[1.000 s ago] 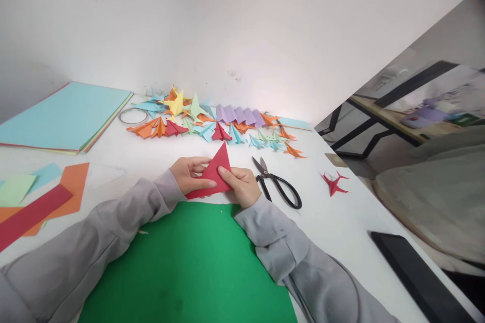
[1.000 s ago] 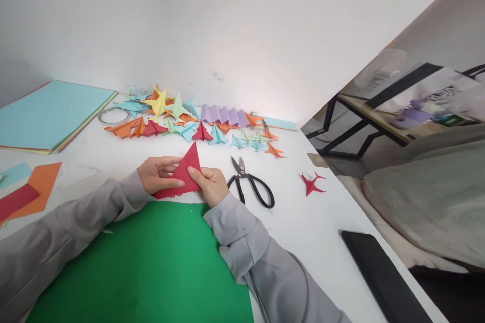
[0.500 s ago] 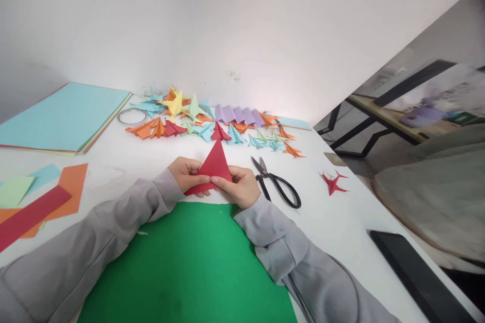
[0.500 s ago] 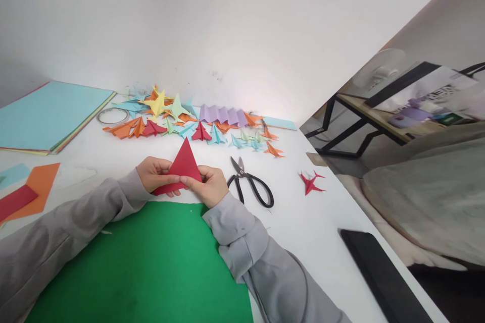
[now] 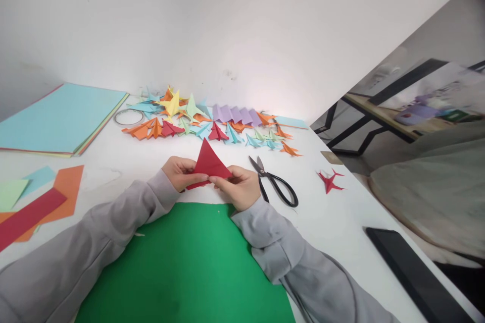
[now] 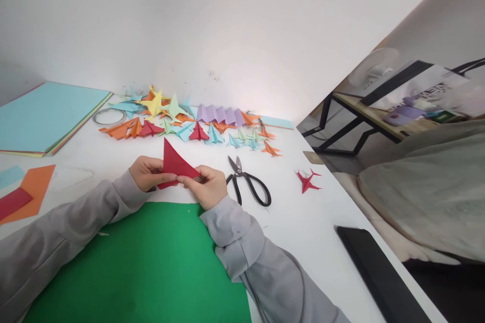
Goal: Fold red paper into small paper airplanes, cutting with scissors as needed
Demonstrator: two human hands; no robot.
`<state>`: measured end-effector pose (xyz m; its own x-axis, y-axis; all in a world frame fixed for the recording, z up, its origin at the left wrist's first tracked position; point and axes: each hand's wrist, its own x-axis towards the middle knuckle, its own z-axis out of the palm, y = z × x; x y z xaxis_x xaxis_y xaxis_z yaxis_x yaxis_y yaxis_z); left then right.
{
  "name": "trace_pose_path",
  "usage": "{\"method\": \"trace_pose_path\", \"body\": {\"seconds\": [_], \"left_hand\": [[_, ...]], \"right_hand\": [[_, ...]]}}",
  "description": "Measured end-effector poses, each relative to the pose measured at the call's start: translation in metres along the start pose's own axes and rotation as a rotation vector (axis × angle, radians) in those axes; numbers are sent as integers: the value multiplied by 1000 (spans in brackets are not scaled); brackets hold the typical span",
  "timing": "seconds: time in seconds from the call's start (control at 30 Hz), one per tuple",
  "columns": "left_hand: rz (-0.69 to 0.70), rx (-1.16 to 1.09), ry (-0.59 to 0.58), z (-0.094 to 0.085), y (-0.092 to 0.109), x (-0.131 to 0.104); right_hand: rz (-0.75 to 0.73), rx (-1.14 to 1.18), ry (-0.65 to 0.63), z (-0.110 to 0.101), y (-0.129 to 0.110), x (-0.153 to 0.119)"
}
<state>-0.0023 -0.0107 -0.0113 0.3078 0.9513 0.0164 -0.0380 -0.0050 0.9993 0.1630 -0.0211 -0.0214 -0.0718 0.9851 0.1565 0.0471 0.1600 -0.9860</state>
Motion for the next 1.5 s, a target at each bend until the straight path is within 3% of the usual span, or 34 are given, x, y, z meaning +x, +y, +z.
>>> {"method": "trace_pose_path", "body": {"seconds": [0.23, 0.5, 0.73, 1.0, 1.23, 1.5], "left_hand": [[168, 11, 11, 1, 7, 0], [217, 82, -38, -3, 4, 3], [174, 66, -9, 0, 6, 0], [227, 78, -20, -2, -2, 4], [37, 103, 37, 4, 0, -2], [36, 100, 18, 4, 4, -3]], "right_hand": [[-353, -237, 88, 1, -2, -6], [-454, -246, 61, 0, -6, -6], [-427, -200, 55, -1, -2, -5], [-344, -164, 68, -1, 0, -5], [-248, -186, 3, 0, -1, -5], [-260, -167, -31, -1, -2, -4]]}}
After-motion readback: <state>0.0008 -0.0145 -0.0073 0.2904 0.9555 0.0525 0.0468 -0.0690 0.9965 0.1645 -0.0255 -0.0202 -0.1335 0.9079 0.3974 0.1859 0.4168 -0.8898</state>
